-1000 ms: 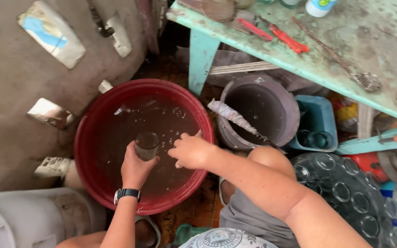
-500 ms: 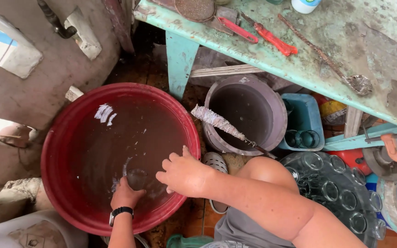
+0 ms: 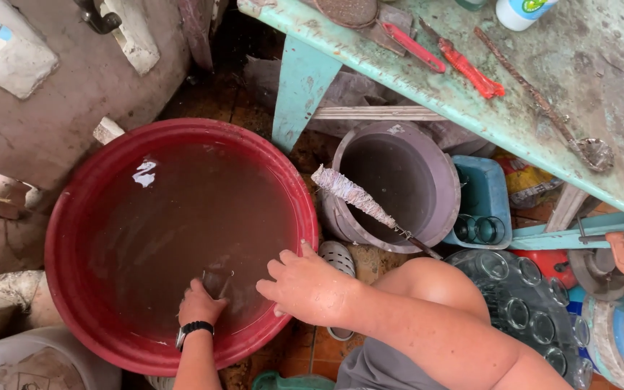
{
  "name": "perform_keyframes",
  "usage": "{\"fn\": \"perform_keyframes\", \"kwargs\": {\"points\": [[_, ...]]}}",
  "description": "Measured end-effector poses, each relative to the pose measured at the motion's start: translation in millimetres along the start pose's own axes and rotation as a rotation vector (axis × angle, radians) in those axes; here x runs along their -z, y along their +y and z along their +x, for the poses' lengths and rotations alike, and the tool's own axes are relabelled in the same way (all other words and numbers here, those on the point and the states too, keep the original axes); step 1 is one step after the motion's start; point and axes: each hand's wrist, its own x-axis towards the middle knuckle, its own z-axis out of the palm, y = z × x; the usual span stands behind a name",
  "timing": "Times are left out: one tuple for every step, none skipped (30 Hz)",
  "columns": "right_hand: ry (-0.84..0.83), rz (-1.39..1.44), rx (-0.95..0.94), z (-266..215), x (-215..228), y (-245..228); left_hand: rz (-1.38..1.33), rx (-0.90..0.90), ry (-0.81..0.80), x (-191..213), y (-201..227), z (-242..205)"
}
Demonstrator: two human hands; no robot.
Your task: Washing glasses with a brush in a tub of water and placing them on a table.
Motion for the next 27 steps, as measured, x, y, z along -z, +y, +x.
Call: {"fn": "perform_keyframes", "kwargs": {"points": [[0.018, -0.009, 0.002, 1, -3, 1, 0.001, -0.027, 0.027, -6, -1, 6], [0.037, -0.016, 0.005, 2, -5, 1, 0.003, -0.052, 0.054, -13, -4, 11], [0.033, -0.017, 0.006, 3, -5, 2, 0.000, -0.052, 0.052, -4, 4, 2], [-0.010, 0.006, -0.012, 4, -4, 3, -0.107, -0.008, 0.014, 5, 10, -7], [-0.053, 0.029, -0.030, 5, -2, 4, -0.214, 0.035, -0.024, 14, 17, -17], [-0.052, 0.029, -0.027, 10, 1, 5, -0.215, 0.038, -0.023, 21, 20, -24], [-0.134, 0.026, -0.055, 13, 5, 6, -0.313, 0.063, -0.045, 28, 23, -31], [-0.211, 0.024, -0.081, 17, 9, 7, -0.410, 0.088, -0.063, 37, 26, -39], [-0.206, 0.024, -0.076, 24, -4, 15, -0.409, 0.091, -0.057, 26, 19, -29], [-0.148, 0.032, -0.148, 34, -16, 21, -0.543, 0.074, -0.080, 18, 11, -18], [-0.090, 0.041, -0.220, 42, -27, 26, -0.675, 0.056, -0.103, 11, 3, -8], [-0.073, 0.041, -0.209, 46, -24, 35, -0.673, 0.057, -0.083, 15, 11, -14], [-0.029, 0.146, -0.275, 49, -21, 42, -0.891, 0.082, -0.163, 20, 19, -21], [0.012, 0.254, -0.327, 53, -17, 46, -1.113, 0.109, -0.238, 24, 23, -29], [0.026, 0.256, -0.303, 56, -20, 53, -1.117, 0.115, -0.210, 37, 33, -43], [0.058, 0.335, -0.364, 61, -22, 59, -1.153, 0.084, -0.241, 49, 42, -58], [0.089, 0.416, -0.423, 67, -25, 65, -1.188, 0.051, -0.271, 62, 50, -72], [0.097, 0.423, -0.395, 77, -40, 73, -1.191, 0.062, -0.242, 108, 79, -123], [0.116, 0.442, -0.424, 87, -55, 81, -1.197, 0.045, -0.320, 148, 102, -182], [0.137, 0.459, -0.458, 98, -69, 92, -1.202, 0.021, -0.400, 181, 121, -247], [0.148, 0.462, -0.435, 104, -81, 91, -1.205, 0.025, -0.374, 161, 106, -219], [0.150, 0.537, -0.470, 109, -91, 94, -1.302, 0.009, -0.448, 142, 93, -190], [0.151, 0.613, -0.504, 116, -101, 97, -1.397, -0.010, -0.525, 124, 79, -159], [0.159, 0.611, -0.492, 116, -94, 84, -1.400, -0.016, -0.510, 128, 78, -162], [0.195, 0.900, -0.565, 116, -87, 72, -1.515, -0.052, -0.565, 133, 76, -165], [0.228, 1.189, -0.636, 114, -81, 63, -1.626, -0.094, -0.627, 136, 77, -166], [0.236, 1.185, -0.628, 112, -67, 46, -1.628, -0.105, -0.619, 147, 74, -182]]}}
